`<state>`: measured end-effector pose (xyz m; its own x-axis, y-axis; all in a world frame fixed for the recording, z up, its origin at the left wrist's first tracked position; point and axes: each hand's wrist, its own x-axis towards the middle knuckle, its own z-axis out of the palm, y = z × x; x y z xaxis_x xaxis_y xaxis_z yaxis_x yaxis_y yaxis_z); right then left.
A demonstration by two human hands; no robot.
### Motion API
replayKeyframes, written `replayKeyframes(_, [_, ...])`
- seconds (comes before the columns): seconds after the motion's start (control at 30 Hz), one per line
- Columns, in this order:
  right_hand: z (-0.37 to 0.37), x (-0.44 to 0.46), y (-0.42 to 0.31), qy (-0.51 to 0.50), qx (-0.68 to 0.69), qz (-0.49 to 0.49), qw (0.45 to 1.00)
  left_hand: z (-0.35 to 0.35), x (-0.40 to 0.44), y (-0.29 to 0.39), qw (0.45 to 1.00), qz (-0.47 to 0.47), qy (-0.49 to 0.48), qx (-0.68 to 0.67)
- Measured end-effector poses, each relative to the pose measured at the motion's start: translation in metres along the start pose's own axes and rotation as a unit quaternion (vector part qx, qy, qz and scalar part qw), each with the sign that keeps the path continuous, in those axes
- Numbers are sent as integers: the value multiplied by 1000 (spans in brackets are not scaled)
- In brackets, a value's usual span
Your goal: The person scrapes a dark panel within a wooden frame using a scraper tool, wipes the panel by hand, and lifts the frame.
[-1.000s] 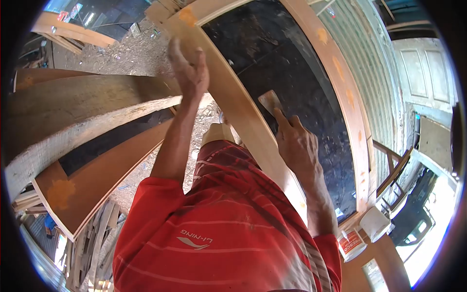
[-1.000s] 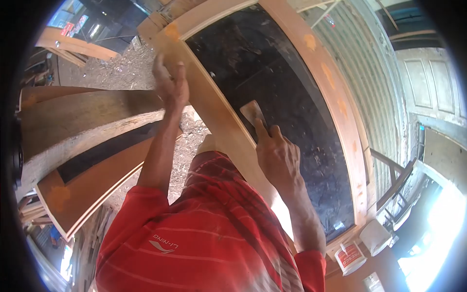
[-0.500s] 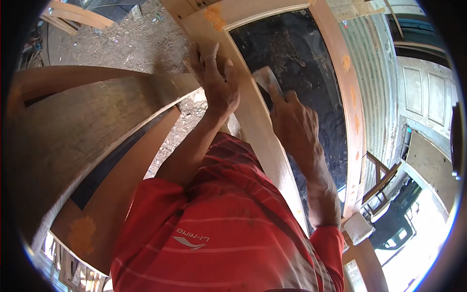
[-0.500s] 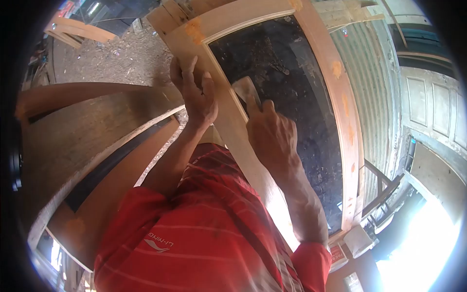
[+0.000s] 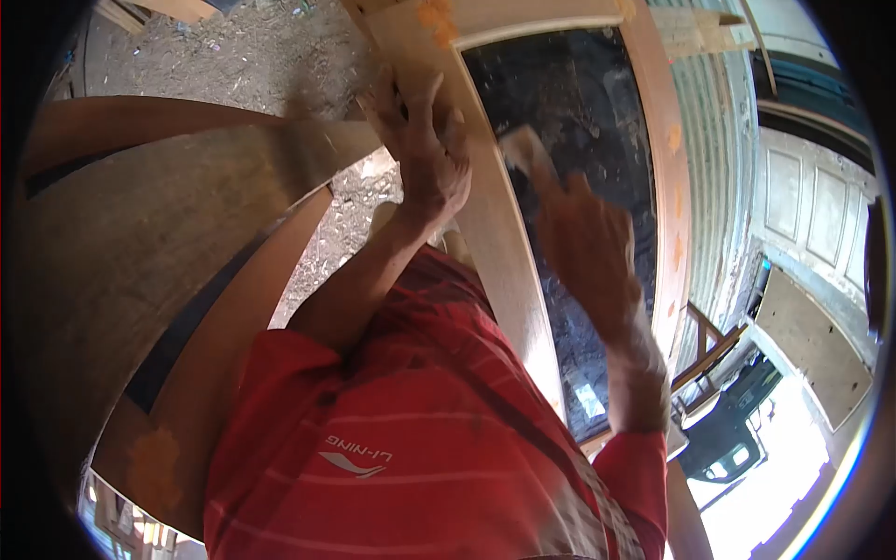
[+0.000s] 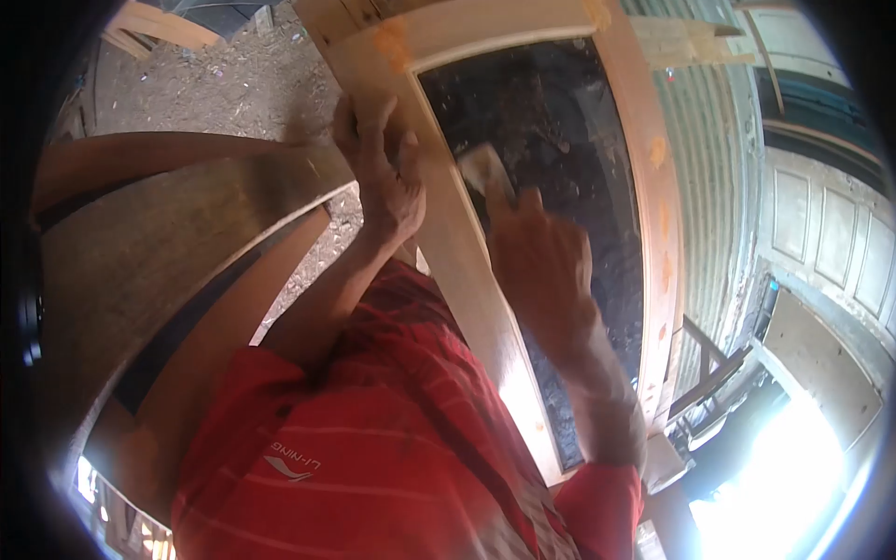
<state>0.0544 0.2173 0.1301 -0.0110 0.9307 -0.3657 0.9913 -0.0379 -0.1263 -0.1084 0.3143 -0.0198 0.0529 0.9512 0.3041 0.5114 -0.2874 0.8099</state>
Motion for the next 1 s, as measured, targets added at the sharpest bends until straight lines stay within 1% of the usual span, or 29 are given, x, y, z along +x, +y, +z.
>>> replayKeyframes(0.07, [-8,13,4,3,13,-24,1000,3,1,-2,999,5,10,-42])
replayKeyframes(0.17, [-17,1,7,-29,-45,-33,998,2,3,1,999,22,21,-20])
replayKeyframes(0.27, [-16,6,23,124,-28,-160,979,4,2,0,999,21,22,-42])
replayKeyframes(0.37, [-19,1,9,-17,-70,-51,996,3,3,2,1000,9,20,-15])
replayKeyframes(0.47, [-21,9,6,-9,-70,-49,996,4,2,0,999,12,21,-31])
replayKeyframes(0.57, [-15,-3,24,16,-8,-62,998,4,3,1,997,21,25,-65])
replayKeyframes(0.67, [-8,11,24,39,-22,-84,995,3,1,-1,999,16,20,-30])
replayKeyframes(0.77, [-12,13,41,133,-28,-196,971,8,1,-4,997,25,29,-67])
replayKeyframes(0.87, [-27,21,32,23,-39,-128,991,4,1,-6,999,25,18,-36])
replayKeyframes(0.97, [-25,26,35,107,-32,-195,975,5,0,-2,996,4,17,-86])
replayKeyframes(1.0, [-25,22,32,66,-39,-167,983,3,-1,-1,997,2,17,-71])
